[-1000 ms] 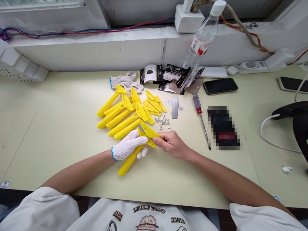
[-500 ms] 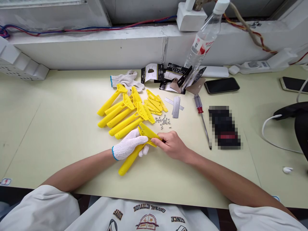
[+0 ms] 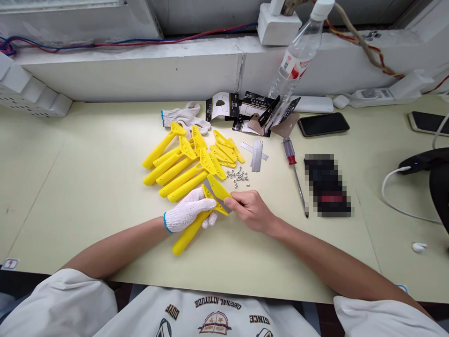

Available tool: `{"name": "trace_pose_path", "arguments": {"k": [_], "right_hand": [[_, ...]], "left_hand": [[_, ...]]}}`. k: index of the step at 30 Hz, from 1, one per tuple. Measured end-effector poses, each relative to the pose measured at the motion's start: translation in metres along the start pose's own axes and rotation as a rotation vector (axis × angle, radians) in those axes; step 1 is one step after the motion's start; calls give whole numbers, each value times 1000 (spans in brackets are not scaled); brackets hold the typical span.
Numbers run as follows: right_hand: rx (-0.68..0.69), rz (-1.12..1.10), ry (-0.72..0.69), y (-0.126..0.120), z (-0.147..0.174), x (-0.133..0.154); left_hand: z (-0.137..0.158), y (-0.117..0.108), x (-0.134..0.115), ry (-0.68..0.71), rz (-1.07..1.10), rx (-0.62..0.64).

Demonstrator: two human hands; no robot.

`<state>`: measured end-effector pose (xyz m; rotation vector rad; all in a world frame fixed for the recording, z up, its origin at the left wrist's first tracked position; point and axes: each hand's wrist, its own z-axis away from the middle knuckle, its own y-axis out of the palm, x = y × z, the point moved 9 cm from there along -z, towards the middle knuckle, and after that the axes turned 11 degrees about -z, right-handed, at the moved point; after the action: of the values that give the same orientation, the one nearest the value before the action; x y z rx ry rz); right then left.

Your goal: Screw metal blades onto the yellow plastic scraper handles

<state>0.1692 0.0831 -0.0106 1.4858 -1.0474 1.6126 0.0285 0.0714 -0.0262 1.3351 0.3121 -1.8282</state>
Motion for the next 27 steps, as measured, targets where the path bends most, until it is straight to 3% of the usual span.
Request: {"name": "trace_pose_path", "arguments": {"k": [11,17,27], "right_hand": [[-339,-429,111,-33,5,-24],[-284,-301,-34,-32,5,-8],[-70,92,-297,-1,9,25]], "left_hand": [[1,-2,2,4,-4,-14],[0,-2,1,-5,18,-4],[-3,0,-5,43,-24,44]]}}
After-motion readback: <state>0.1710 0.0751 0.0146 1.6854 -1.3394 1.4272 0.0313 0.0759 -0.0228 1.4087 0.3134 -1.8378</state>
